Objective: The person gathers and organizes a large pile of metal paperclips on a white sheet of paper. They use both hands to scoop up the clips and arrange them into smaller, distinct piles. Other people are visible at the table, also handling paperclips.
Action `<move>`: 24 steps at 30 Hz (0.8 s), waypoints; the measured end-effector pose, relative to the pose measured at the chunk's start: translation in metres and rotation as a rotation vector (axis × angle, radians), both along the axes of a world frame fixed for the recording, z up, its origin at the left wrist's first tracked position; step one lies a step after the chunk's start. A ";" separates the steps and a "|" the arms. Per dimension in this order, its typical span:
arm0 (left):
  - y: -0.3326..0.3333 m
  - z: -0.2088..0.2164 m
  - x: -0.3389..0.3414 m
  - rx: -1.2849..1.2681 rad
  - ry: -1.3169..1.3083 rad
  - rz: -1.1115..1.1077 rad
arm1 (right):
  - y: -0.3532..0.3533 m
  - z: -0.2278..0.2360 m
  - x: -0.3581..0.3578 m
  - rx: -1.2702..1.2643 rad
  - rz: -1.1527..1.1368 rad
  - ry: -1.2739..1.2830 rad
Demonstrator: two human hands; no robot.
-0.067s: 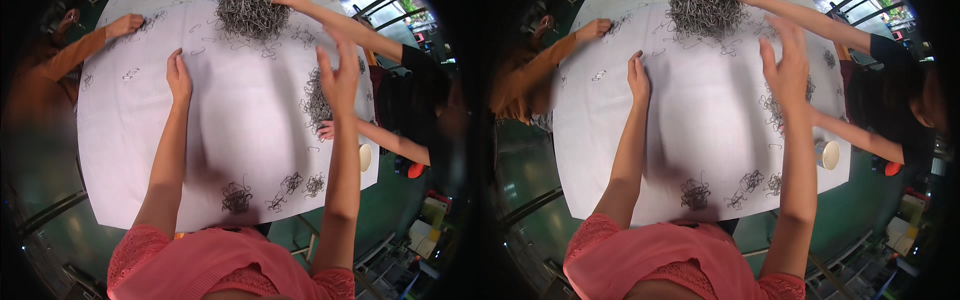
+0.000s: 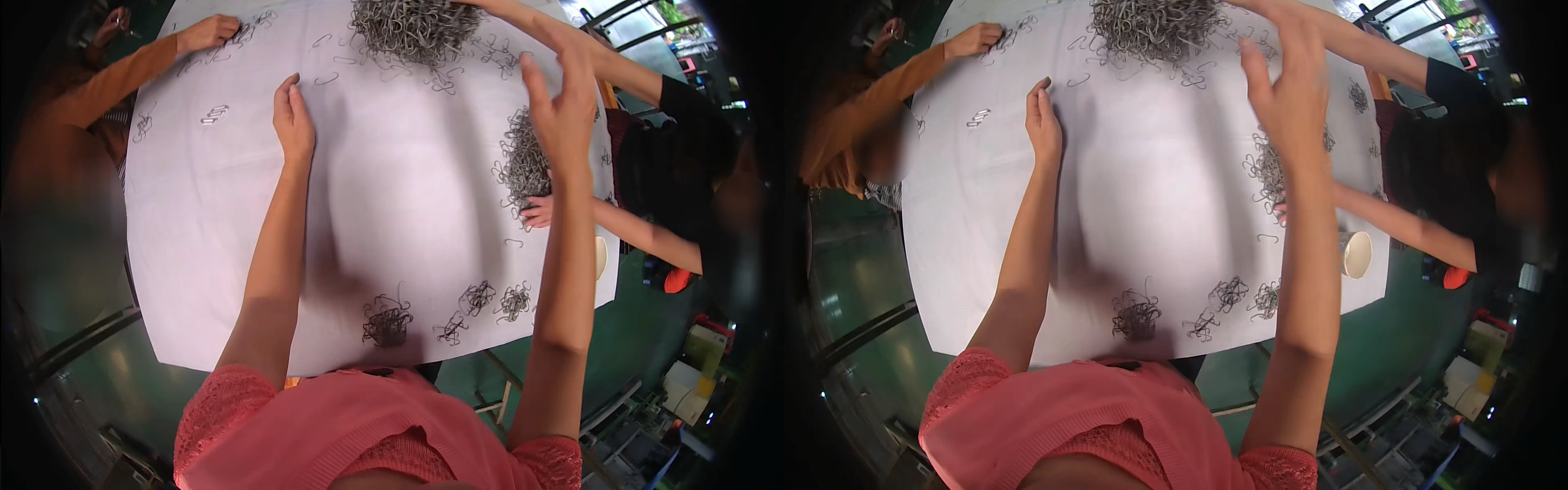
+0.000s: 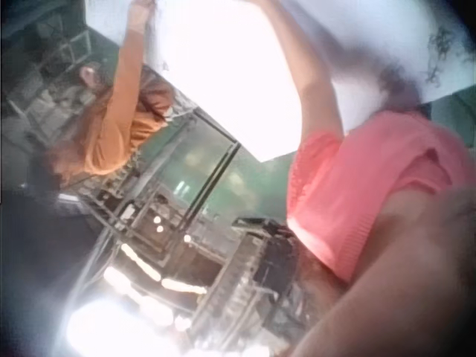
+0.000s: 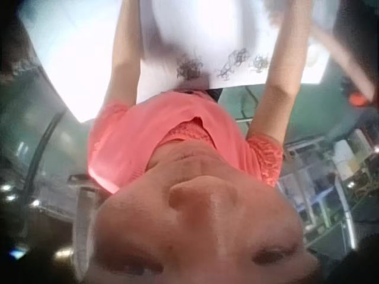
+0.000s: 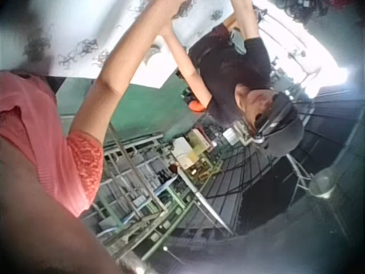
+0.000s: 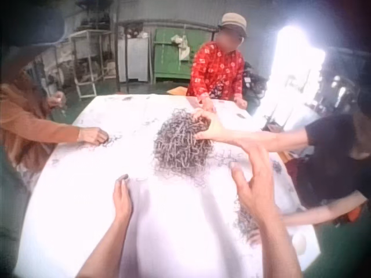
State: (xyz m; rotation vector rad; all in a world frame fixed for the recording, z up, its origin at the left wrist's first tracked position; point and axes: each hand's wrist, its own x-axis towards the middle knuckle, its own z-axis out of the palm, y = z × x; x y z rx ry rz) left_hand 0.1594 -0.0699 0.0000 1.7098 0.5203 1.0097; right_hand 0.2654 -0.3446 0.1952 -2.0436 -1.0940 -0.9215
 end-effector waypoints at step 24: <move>0.023 0.007 0.005 -0.609 -0.246 -0.045 | 0.173 -0.172 -0.052 -0.337 0.220 0.328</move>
